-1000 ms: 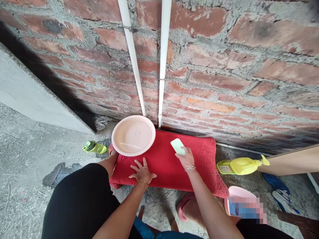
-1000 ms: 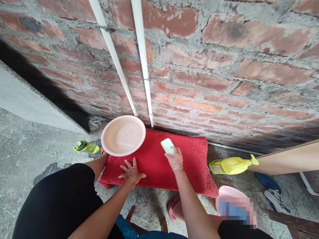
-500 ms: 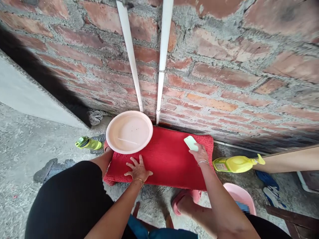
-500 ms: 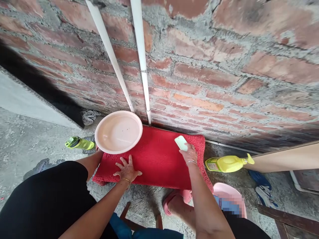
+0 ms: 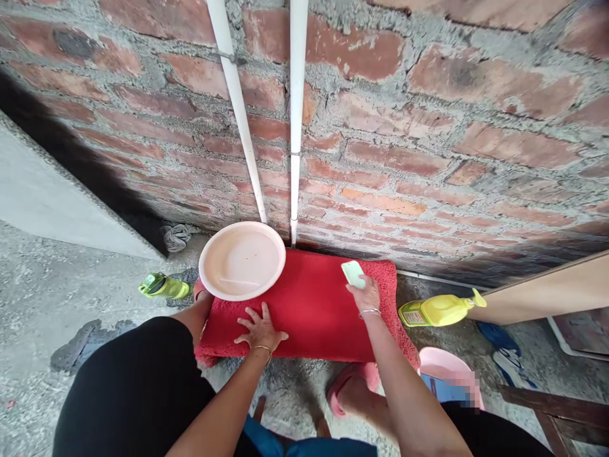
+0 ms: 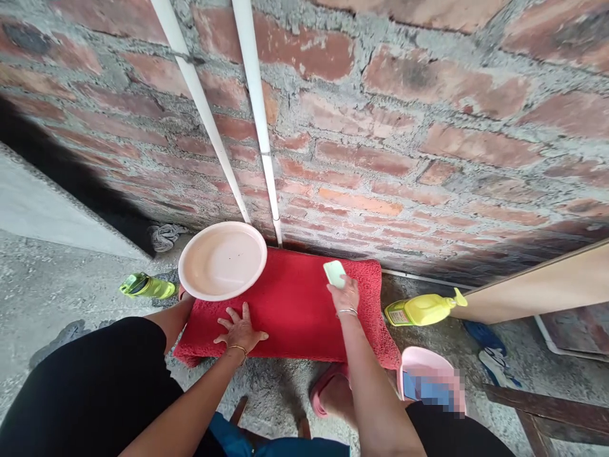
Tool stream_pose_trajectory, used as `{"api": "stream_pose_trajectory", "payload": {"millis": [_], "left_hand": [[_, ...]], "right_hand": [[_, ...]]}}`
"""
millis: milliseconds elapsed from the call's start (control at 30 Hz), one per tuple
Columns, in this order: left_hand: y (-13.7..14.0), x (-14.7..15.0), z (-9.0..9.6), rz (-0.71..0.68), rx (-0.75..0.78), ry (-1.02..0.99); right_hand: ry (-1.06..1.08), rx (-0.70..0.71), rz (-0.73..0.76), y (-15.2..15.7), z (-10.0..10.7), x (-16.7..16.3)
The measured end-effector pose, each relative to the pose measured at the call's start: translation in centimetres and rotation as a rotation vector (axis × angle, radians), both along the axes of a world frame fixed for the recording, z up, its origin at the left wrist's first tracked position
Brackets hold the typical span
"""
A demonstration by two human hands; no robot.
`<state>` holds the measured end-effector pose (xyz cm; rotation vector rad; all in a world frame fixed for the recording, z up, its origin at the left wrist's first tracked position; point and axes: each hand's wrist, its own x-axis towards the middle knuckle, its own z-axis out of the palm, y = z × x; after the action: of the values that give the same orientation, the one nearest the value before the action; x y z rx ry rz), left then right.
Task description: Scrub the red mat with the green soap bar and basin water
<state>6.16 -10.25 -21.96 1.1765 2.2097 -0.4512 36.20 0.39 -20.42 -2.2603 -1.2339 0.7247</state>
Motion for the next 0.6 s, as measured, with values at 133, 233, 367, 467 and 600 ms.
{"api": "stream_pose_trajectory", "payload": {"millis": [133, 233, 367, 467, 600], "left_hand": [[-0.1, 0.0, -0.1, -0.001, 0.000, -0.003], [-0.1, 0.0, -0.4, 0.004, -0.008, -0.002], [-0.1, -0.1, -0.7, 0.002, -0.032, 0.004], [-0.1, -0.1, -1.1, 0.006, -0.035, 0.007], [-0.2, -0.1, -1.3, 0.003, -0.012, 0.014]], "right_hand": [[0.018, -0.018, 0.281, 4.1, -0.6, -8.8], [-0.010, -0.076, 0.406, 6.3, -1.3, -13.4], [-0.069, -0.188, 0.469, 7.8, -1.8, -13.3], [-0.085, -0.207, 0.444, 7.6, -1.7, -7.9], [-0.124, -0.200, 0.161, 5.4, -0.5, 2.7]]}}
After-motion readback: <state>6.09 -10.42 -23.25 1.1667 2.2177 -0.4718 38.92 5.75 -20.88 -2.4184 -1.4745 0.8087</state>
